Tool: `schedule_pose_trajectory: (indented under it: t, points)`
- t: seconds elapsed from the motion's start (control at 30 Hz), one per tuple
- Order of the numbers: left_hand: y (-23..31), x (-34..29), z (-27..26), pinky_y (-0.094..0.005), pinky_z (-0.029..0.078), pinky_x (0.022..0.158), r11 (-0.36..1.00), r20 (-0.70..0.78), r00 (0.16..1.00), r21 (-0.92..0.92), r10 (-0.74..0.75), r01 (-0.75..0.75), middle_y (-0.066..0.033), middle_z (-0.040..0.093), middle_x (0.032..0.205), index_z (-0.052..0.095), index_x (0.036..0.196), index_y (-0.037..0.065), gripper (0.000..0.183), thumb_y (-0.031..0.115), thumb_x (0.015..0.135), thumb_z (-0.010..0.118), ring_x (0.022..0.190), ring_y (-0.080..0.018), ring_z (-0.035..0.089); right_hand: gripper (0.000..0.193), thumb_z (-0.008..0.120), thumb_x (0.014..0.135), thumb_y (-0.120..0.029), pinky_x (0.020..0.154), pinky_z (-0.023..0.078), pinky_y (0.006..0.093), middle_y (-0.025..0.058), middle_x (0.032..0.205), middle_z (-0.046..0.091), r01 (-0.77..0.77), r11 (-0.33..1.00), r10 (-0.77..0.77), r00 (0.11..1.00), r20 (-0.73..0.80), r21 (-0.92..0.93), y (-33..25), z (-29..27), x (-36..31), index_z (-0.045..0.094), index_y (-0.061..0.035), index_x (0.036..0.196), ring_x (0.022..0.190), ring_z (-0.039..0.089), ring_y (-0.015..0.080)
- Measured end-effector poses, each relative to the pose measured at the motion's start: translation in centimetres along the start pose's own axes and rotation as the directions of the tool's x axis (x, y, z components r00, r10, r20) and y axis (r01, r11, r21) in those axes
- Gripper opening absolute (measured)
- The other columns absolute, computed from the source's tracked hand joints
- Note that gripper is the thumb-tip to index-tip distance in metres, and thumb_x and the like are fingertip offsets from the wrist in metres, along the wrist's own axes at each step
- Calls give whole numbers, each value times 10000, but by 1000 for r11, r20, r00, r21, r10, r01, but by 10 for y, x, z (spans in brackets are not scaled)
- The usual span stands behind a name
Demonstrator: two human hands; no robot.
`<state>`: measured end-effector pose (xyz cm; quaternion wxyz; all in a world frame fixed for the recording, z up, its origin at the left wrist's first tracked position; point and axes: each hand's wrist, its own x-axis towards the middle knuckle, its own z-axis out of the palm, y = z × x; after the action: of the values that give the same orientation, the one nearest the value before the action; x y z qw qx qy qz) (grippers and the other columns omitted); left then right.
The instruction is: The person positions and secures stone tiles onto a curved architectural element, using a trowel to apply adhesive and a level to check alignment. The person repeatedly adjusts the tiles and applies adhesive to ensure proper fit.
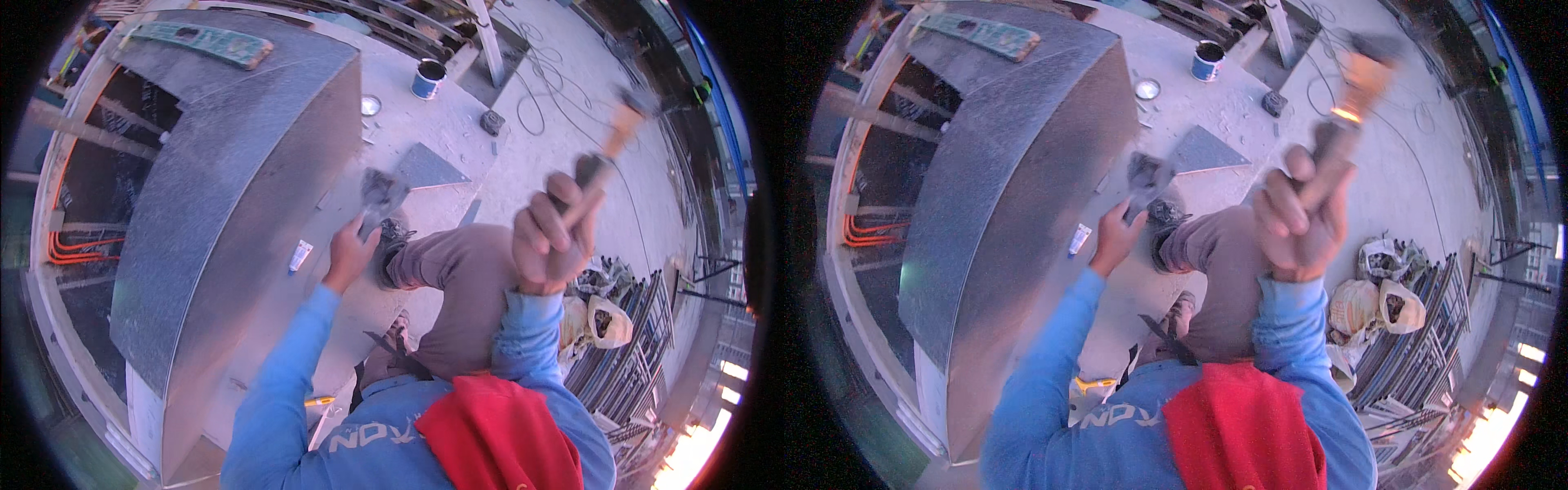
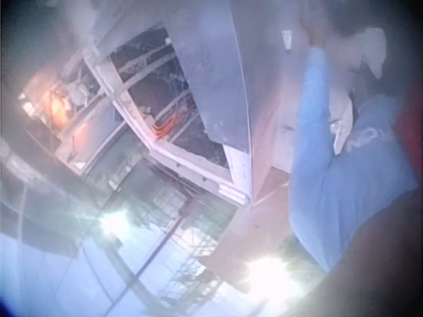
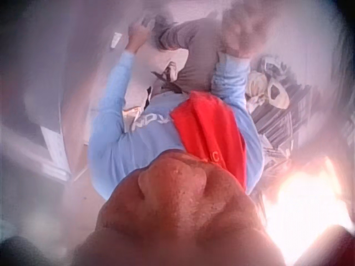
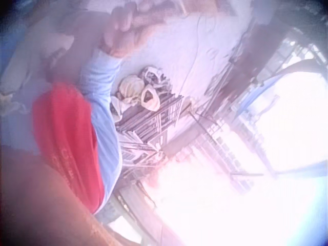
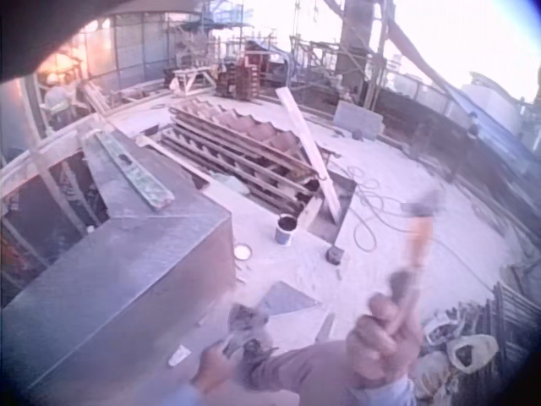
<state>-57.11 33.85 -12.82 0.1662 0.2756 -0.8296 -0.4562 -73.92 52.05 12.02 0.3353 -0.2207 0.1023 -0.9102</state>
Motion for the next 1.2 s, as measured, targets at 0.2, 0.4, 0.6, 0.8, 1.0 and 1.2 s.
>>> schedule_pose_trajectory:
  t: [0.2,0.4,0.6,0.8,1.0,1.2]
  points:
    - [-25,119,140,-505,509,875,963,236,971,256,27,-89,-243,666,1061,601,1187,-37,437,256,878,700,1001,-438,636,483,312,1103,-404,562,407,250,50,1105,555,111,963,-173,954,-246,-246,-51,-16,-18,358,-132,1498,650,454,74]
    - [-36,129,253,-507,486,911,976,188,965,153,-183,155,-279,617,1115,499,1192,-30,437,216,882,685,1066,-425,610,490,341,1104,-368,588,413,292,31,1031,511,185,942,-261,928,-266,-280,-67,-27,-19,385,-69,1489,653,473,111]
    - [-67,106,307,-489,449,966,973,151,976,195,-157,126,-262,576,1167,474,1183,-66,423,231,915,610,1146,-412,556,505,317,1108,-357,560,416,298,24,1014,510,192,919,-282,931,-233,-344,-72,-37,-14,379,-49,1503,631,477,98]
    - [-80,97,313,-521,413,1026,920,217,940,351,-262,175,-294,528,1284,454,1269,-88,521,241,905,629,1241,-434,497,497,311,1110,-354,576,432,301,42,1074,523,161,925,-264,924,-278,-343,-70,-40,-1,374,-49,1497,642,466,93]
    - [32,44,156,-539,433,959,982,332,942,-159,-47,105,-264,562,1116,552,1167,-14,338,215,921,595,1097,-440,538,462,343,1107,-322,565,410,263,43,1119,512,70,947,-126,979,-162,-313,-50,-26,29,338,-62,1488,649,444,90]
    - [129,-18,-116,-450,506,832,930,-279,907,-98,316,-354,-169,647,984,643,1045,23,186,157,916,649,945,-362,630,423,373,1103,-285,555,398,245,57,1104,503,-69,963,66,998,-22,-261,4,-18,62,339,-82,1473,661,415,79]
